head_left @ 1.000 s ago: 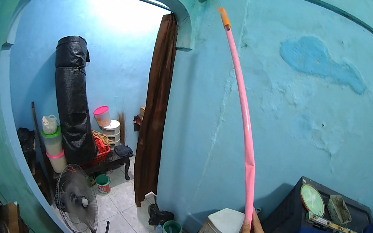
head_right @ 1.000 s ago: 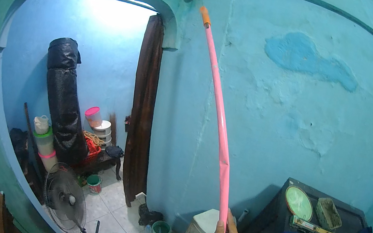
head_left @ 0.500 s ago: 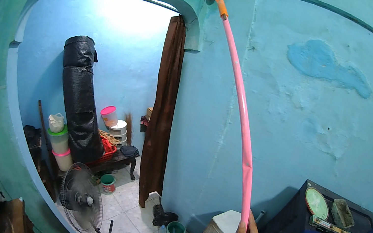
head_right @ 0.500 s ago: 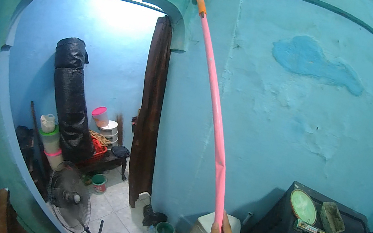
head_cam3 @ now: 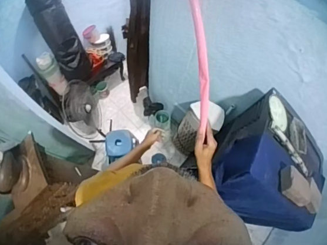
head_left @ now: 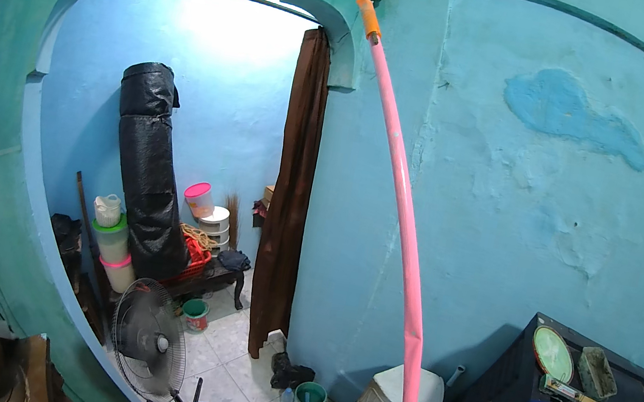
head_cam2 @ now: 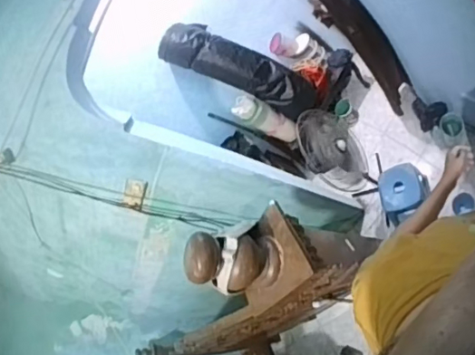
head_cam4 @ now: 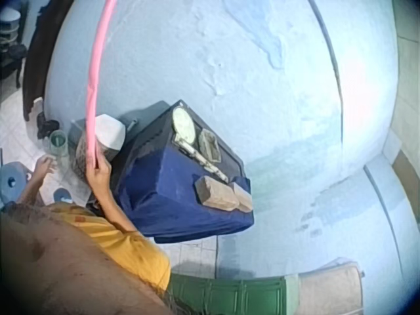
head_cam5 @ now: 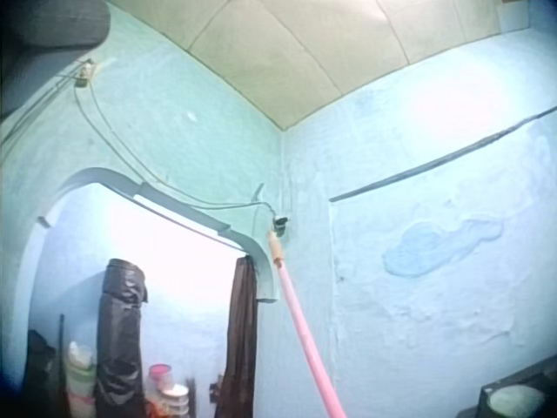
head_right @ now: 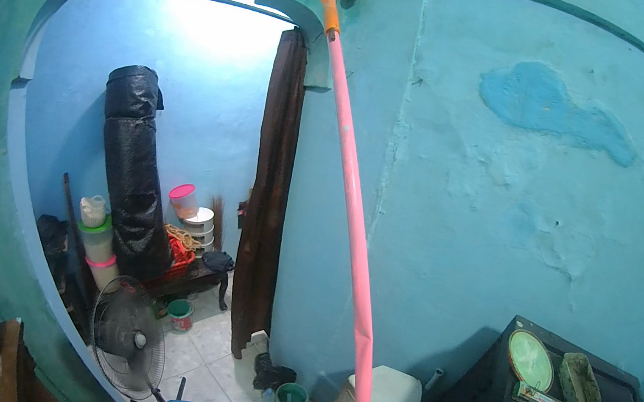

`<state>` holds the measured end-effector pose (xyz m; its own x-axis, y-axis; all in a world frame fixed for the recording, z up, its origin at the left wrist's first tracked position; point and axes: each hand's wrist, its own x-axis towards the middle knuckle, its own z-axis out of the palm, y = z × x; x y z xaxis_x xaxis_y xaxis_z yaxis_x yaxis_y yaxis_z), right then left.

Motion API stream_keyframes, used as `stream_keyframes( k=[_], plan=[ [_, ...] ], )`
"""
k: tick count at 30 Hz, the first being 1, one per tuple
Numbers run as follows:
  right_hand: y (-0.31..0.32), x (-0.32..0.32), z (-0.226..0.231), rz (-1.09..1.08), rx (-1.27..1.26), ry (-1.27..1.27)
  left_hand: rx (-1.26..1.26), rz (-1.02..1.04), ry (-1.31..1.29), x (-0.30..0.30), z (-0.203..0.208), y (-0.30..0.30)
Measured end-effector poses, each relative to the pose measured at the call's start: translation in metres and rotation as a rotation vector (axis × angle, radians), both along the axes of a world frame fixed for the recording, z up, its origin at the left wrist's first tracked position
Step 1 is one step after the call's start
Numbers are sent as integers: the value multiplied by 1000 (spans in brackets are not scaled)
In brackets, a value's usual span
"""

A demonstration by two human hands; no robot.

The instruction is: The person paints the upper sections of a teal wall using a pink extension pole with a roller. They repeatedly dip the roller into a blue paint bucket and apply paint to the wall near the ceiling and doorway arch.

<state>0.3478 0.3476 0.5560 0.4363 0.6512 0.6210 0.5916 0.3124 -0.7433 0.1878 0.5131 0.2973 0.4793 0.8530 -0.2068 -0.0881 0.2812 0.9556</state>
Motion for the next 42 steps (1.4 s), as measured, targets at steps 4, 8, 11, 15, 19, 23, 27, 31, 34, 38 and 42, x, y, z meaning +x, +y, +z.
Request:
stream_keyframes(
  k=[4,8,11,15,19,23,27,31,34,38,42],
  plan=[
    [-12,-2,-13,16,-18,16,37,-16,21,2,4,-3],
    [-14,-5,-14,-12,47,-37,35,-14,28,4,12,-7],
    [-11,0,-9,11,47,-35,18,-17,36,7,14,-9],
    [4,8,-3,27,84,-8,4,-28,9,8,12,-10],
    [14,10,-9,38,110,35,-6,-25,20,6,8,-11],
    [14,8,-24,-4,95,15,-1,-13,30,1,-1,-13],
    [16,4,-22,-1,112,-8,31,-7,102,-3,0,-12],
    [28,4,-29,-16,106,-20,16,-5,93,-3,-5,-12],
    [59,7,-45,-46,183,-55,1,2,86,-1,-7,-10],
    [77,2,-45,-52,16,62,17,3,81,-3,-9,-8],
    [99,-6,-55,40,64,156,-1,-11,123,-8,-13,-5]
  ],
)
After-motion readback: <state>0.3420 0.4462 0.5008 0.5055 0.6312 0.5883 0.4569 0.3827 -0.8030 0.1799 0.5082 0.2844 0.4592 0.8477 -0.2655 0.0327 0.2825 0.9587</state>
